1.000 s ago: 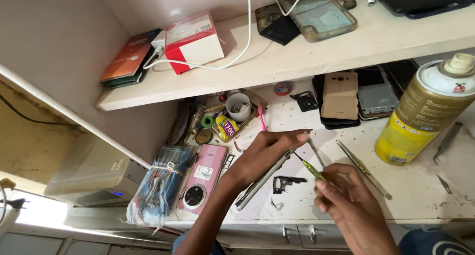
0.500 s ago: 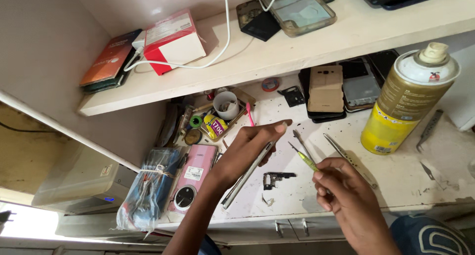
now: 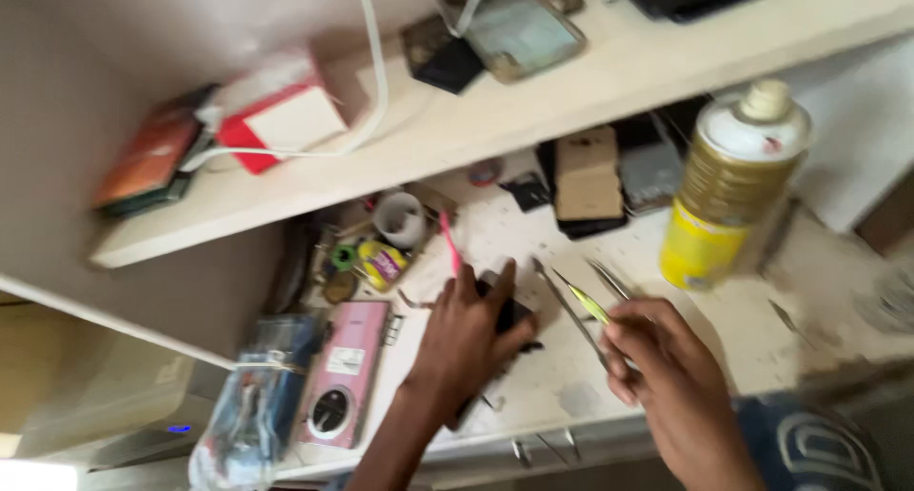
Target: The person disassembles a white smartphone using a screwdriver and tweezers, removes the back cover, and manipulates internal components. They then handle a gold-colored smartphone, remove its back cover, and continue working on the internal parts.
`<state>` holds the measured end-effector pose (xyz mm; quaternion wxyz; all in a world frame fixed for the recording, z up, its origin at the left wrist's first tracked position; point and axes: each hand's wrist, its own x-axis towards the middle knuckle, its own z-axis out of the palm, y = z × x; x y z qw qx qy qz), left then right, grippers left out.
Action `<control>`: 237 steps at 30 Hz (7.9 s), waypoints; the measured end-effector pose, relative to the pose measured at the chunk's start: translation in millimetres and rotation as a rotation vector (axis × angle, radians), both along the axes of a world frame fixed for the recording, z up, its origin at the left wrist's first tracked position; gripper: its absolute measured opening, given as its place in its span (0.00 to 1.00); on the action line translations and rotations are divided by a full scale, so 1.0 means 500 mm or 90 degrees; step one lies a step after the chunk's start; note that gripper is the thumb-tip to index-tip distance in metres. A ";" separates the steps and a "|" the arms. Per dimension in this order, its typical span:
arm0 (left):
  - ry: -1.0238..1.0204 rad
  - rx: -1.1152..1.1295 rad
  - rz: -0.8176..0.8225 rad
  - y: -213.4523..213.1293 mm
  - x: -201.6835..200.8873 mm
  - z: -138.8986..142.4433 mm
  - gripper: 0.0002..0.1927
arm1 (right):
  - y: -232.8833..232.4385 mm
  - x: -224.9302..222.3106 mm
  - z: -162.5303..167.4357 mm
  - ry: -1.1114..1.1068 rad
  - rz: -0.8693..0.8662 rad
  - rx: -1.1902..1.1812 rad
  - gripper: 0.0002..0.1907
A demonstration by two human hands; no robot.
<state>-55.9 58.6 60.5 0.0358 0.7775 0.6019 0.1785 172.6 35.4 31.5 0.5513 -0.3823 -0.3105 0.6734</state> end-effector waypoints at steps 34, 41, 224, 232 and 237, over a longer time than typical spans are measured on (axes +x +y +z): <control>-1.153 -0.335 0.084 -0.098 0.029 0.076 0.37 | -0.038 -0.056 0.021 -0.304 0.020 0.317 0.17; -1.226 -0.289 0.104 -0.108 0.044 0.061 0.35 | -0.065 -0.112 0.048 -0.332 0.140 0.256 0.41; -1.319 -0.428 -0.045 -0.197 0.030 -0.107 0.47 | -0.077 -0.022 -0.061 -0.560 0.139 0.241 0.05; -1.283 -0.392 0.038 -0.205 0.023 -0.076 0.41 | -0.079 -0.028 -0.094 -0.523 0.120 0.287 0.06; -1.293 -0.439 0.145 -0.199 0.019 -0.064 0.38 | -0.070 -0.030 -0.111 -0.535 0.133 0.254 0.07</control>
